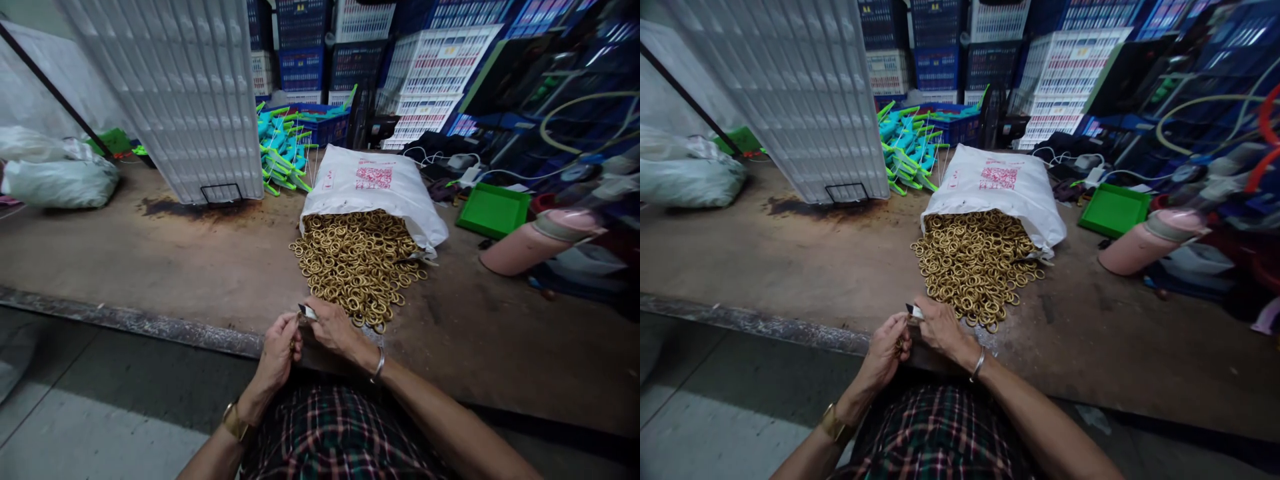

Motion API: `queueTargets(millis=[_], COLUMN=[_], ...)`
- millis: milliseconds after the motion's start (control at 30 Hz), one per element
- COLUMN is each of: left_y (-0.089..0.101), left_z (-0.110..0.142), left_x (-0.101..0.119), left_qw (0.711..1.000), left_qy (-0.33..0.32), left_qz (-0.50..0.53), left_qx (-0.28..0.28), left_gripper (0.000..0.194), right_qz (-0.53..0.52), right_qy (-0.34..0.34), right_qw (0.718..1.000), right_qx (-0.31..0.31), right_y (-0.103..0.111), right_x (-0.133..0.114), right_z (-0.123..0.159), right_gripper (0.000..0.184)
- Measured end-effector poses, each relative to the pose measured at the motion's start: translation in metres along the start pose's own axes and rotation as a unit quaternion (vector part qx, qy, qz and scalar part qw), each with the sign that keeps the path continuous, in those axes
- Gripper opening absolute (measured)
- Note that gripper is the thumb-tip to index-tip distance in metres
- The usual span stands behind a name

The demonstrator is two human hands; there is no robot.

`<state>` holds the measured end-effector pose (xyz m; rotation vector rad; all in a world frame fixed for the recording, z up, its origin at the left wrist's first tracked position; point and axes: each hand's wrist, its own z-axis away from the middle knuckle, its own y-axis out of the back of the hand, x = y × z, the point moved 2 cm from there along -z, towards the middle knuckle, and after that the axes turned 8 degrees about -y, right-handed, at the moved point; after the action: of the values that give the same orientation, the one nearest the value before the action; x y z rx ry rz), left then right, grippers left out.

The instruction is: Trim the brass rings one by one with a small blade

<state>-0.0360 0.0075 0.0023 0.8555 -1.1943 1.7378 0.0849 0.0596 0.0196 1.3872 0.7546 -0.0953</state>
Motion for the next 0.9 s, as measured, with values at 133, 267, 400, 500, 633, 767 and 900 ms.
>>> queueTargets(millis=[133, 267, 400, 500, 633, 767, 900], left_y=[-0.006, -0.012, -0.021, -0.024, -0.020, -0.017, -0.018], left_z=[-0.001, 0.002, 0.008, 0.009, 0.009, 0.009, 0.010], left_x=[-0.008, -0.005, 0.005, 0.005, -0.004, -0.012, -0.013], left_qw=[0.998, 0.986, 0.959, 0.956, 0.979, 0.986, 0.987], left_qy=[-0.004, -0.079, -0.179, -0.180, -0.064, -0.017, -0.027], left_qz=[-0.052, -0.143, -0.217, -0.221, -0.171, -0.124, -0.108], left_qx=[-0.032, -0.028, -0.047, -0.065, -0.092, -0.114, -0.117], left_gripper=[0.036, 0.029, 0.020, 0.021, 0.030, 0.035, 0.035], right_qz=[-0.117, -0.261, -0.344, -0.352, -0.339, -0.330, -0.360], right_qy=[-0.033, -0.124, -0.158, -0.160, -0.164, -0.156, -0.145], right_qw=[0.992, 0.957, 0.925, 0.921, 0.926, 0.931, 0.921], right_qx=[0.018, 0.014, -0.035, -0.042, -0.015, -0.005, -0.019], right_y=[0.002, 0.003, -0.001, -0.003, -0.004, -0.003, -0.002], right_x=[0.005, 0.010, 0.016, 0.018, 0.020, 0.019, 0.018], right_z=[0.017, 0.023, 0.026, 0.028, 0.028, 0.028, 0.029], right_gripper=[0.015, 0.020, 0.031, 0.031, 0.026, 0.025, 0.025])
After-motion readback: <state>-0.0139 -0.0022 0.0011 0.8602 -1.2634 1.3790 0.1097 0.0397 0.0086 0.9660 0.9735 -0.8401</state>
